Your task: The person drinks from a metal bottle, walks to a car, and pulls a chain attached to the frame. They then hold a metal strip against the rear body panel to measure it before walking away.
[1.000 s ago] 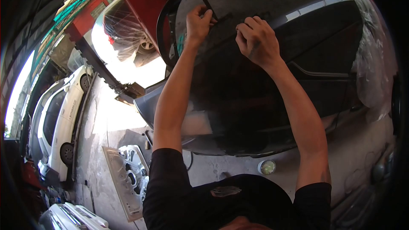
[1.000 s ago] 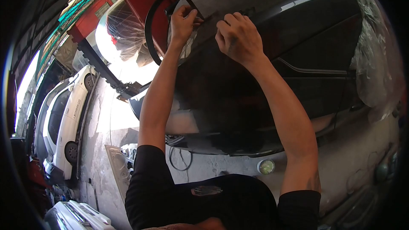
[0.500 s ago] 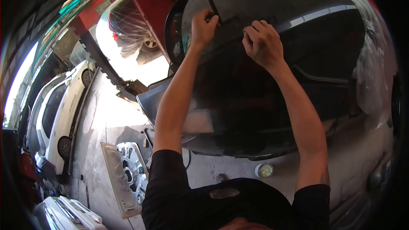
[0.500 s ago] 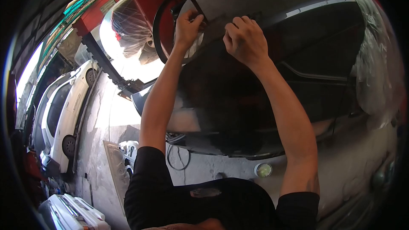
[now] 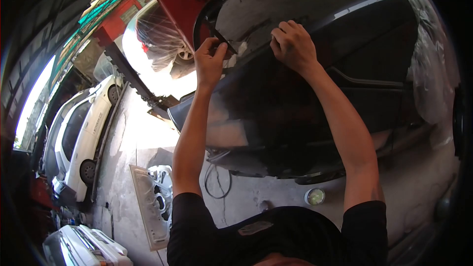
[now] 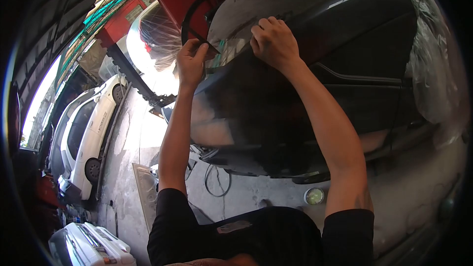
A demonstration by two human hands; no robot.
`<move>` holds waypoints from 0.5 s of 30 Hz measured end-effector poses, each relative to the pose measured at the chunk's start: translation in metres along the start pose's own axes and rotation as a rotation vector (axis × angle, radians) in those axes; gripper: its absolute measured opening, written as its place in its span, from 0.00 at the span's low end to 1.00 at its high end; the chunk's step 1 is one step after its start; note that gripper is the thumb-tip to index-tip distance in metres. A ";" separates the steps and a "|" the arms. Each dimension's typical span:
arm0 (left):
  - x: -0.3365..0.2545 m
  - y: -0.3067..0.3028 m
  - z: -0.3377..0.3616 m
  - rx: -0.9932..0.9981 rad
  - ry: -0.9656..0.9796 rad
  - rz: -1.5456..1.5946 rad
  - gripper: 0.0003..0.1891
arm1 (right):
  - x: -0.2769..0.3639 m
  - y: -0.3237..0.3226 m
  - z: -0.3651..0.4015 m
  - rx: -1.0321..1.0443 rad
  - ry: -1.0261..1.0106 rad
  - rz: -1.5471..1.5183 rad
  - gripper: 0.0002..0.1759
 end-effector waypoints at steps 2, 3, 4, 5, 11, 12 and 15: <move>-0.005 -0.003 0.018 -0.007 -0.020 0.003 0.08 | -0.001 0.000 0.001 0.006 0.003 0.005 0.03; -0.009 -0.004 0.030 -0.023 -0.053 0.049 0.08 | -0.001 0.000 0.000 0.003 0.004 0.000 0.03; -0.011 -0.006 0.044 -0.041 -0.088 0.095 0.07 | -0.001 0.000 0.000 -0.005 0.000 0.008 0.02; -0.009 -0.008 0.061 -0.048 -0.092 0.092 0.07 | -0.001 0.001 0.000 -0.011 -0.004 0.013 0.03; 0.073 -0.032 0.233 -0.123 -0.412 0.225 0.05 | -0.004 0.005 0.004 -0.038 -0.009 0.005 0.03; 0.097 -0.034 0.276 -0.186 -0.471 0.181 0.04 | -0.005 0.007 0.004 -0.034 -0.011 -0.013 0.03; 0.196 -0.052 0.435 -0.322 -0.823 0.059 0.07 | -0.004 0.007 0.003 -0.035 -0.015 0.018 0.03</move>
Point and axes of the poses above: each hand's wrist, its own z-axis away from the middle knuckle, its own y-axis out of the palm, x = y × z, the point moved 2 cm from there along -z, towards the middle knuckle, and after that the axes turned 12 degrees about -y, right-handed, at the moved point
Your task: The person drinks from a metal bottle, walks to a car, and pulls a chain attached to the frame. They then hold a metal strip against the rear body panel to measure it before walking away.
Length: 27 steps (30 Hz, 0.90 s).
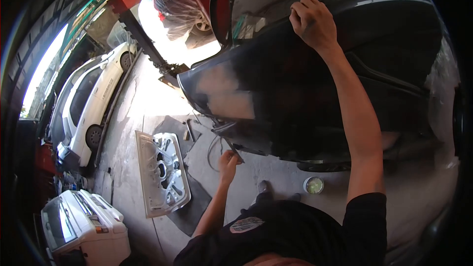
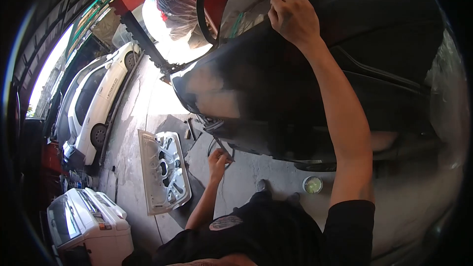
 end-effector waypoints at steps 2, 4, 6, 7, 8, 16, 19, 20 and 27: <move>0.107 -0.048 0.028 -0.147 -0.141 -0.057 0.10 | -0.001 0.001 -0.001 -0.087 -0.080 0.019 0.04; 0.200 -0.101 0.096 -0.187 -0.449 -0.349 0.11 | -0.005 0.004 0.004 0.111 -0.014 -0.043 0.10; 0.257 -0.149 0.159 -0.351 -0.690 -0.389 0.11 | -0.033 0.023 0.014 0.254 -0.077 0.089 0.15; 0.276 -0.171 0.189 -0.435 -0.795 -0.282 0.11 | -0.060 0.047 0.033 0.401 -0.028 0.122 0.18; 0.291 -0.191 0.214 -0.508 -0.884 -0.178 0.11 | -0.087 0.068 0.041 0.612 -0.406 0.660 0.20; 0.329 -0.285 0.196 -0.610 -0.953 0.096 0.11 | 0.014 0.018 -0.019 0.043 -0.279 0.005 0.13; 0.321 -0.326 0.132 -0.525 -0.812 0.089 0.09 | -0.073 0.044 0.014 0.233 0.032 0.139 0.14; 0.313 -0.343 0.118 -0.519 -0.805 0.104 0.09 | 0.023 0.015 -0.023 0.124 -0.140 -0.004 0.15; 0.301 -0.466 -0.012 -0.448 -0.549 -0.105 0.08 | 0.045 0.025 -0.015 0.242 0.119 0.122 0.17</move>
Point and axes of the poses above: each hand's wrist, its own z-axis away from the middle knuckle, its own y-axis out of the palm, x = y × z, the point moved 2 cm from there along -z, towards the middle knuckle, and after that the axes turned 12 degrees about -y, right-handed, at the moved point
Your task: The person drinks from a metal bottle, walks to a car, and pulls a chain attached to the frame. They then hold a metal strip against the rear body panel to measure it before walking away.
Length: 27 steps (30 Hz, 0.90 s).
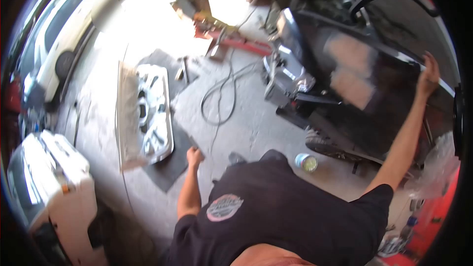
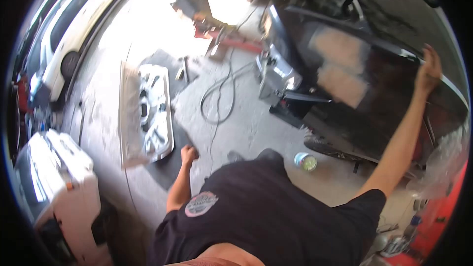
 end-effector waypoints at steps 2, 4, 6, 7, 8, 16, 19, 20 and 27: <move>-0.039 -0.012 0.000 0.017 0.010 -0.117 0.08 | 0.146 -0.010 -0.018 -0.044 0.022 -0.107 0.12; -0.052 -0.019 -0.011 0.030 -0.002 -0.100 0.09 | 0.271 -0.005 -0.010 0.012 0.189 -0.563 0.09; -0.062 -0.022 -0.021 0.017 -0.051 -0.136 0.10 | 0.367 0.030 0.020 0.237 0.027 -0.801 0.09; -0.060 -0.021 -0.031 0.033 -0.078 -0.086 0.10 | 0.408 0.059 0.038 0.279 -0.078 -1.005 0.07; -0.069 -0.022 -0.028 0.019 -0.073 -0.102 0.10 | 0.449 0.093 0.066 0.379 -0.122 -1.114 0.08; -0.089 -0.083 -0.050 -0.053 -0.149 0.071 0.04 | 0.693 0.348 0.176 1.152 0.296 -1.648 0.17; -0.101 -0.115 -0.041 -0.141 -0.243 0.197 0.04 | 0.747 0.419 0.186 1.309 0.298 -1.568 0.18; -0.098 -0.124 -0.039 -0.176 -0.268 0.202 0.04 | 0.761 0.435 0.191 1.341 0.303 -1.588 0.18; -0.081 -0.122 -0.056 -0.191 -0.583 0.349 0.03 | 0.826 0.506 0.189 1.630 0.366 -1.661 0.17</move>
Point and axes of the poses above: each hand's wrist, its own z-axis away from the middle knuckle, its own y-axis out of the palm, x = y × z, the point moved 2 cm from there along -z, towards the middle knuckle, and after that the axes turned 12 degrees about -y, right-handed, at the moved point
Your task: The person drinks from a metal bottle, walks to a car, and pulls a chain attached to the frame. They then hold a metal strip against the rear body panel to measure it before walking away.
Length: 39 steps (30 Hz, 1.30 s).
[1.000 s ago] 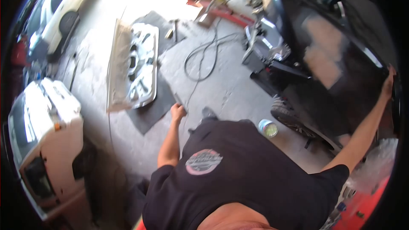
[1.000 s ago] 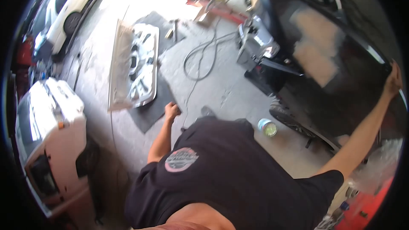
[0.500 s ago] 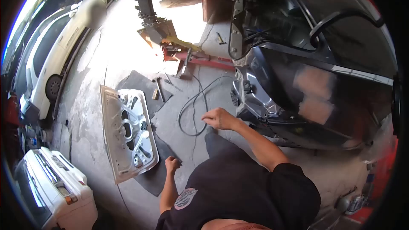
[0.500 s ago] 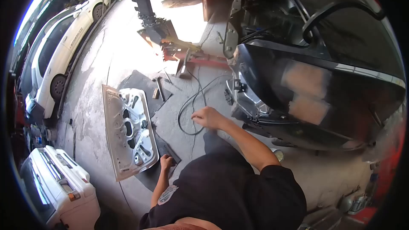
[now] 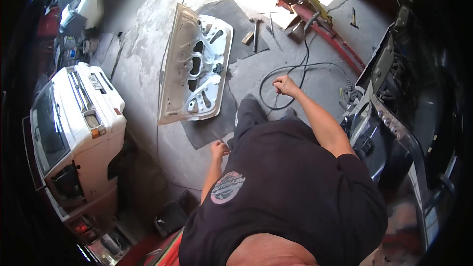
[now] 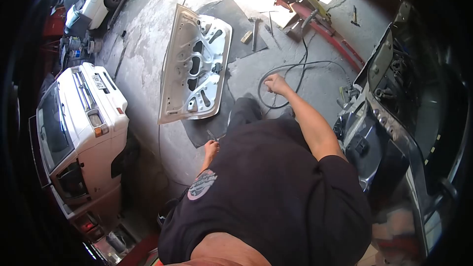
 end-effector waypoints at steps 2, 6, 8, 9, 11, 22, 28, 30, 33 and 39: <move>-0.027 0.007 -0.008 -0.077 0.080 -0.227 0.02 | -0.004 -0.011 -0.028 0.015 0.063 0.024 0.17; -0.123 0.015 -0.065 -0.089 0.109 -0.237 0.02 | -0.008 -0.049 -0.100 -0.115 0.206 -0.019 0.16; -0.202 0.013 -0.099 -0.042 0.047 -0.071 0.03 | -0.011 -0.071 -0.146 -0.167 0.228 -0.030 0.16; -0.239 0.005 -0.129 -0.034 0.055 -0.062 0.04 | -0.012 -0.081 -0.167 -0.211 0.242 0.005 0.16; -0.312 -0.007 -0.198 0.004 0.114 -0.008 0.06 | -0.008 -0.099 -0.208 -0.274 0.278 0.086 0.16; -0.745 -0.020 -0.228 0.040 0.588 0.056 0.08 | 0.097 -0.120 -0.439 -0.243 0.127 0.187 0.14; -0.732 -0.013 -0.331 0.039 0.355 0.024 0.09 | 0.127 -0.165 -0.582 -0.180 0.222 0.242 0.14; -0.727 -0.015 -0.326 -0.030 0.135 0.023 0.05 | 0.140 -0.181 -0.639 -0.160 0.246 0.277 0.14; -0.689 -0.034 -0.383 0.114 -0.079 0.302 0.05 | 0.146 -0.218 -0.743 -0.053 0.251 0.405 0.14; -0.912 0.022 -0.344 -0.056 0.003 -0.050 0.02 | 0.290 -0.304 -0.923 -0.029 0.029 0.496 0.19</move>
Point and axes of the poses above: each hand's wrist, its own z-axis away from the middle knuckle, its own y-axis out of the palm, x = y × z, the point moved 2 cm from there along -z, towards the middle knuckle, and after that the axes turned 12 degrees about -y, right-handed, at the moved point
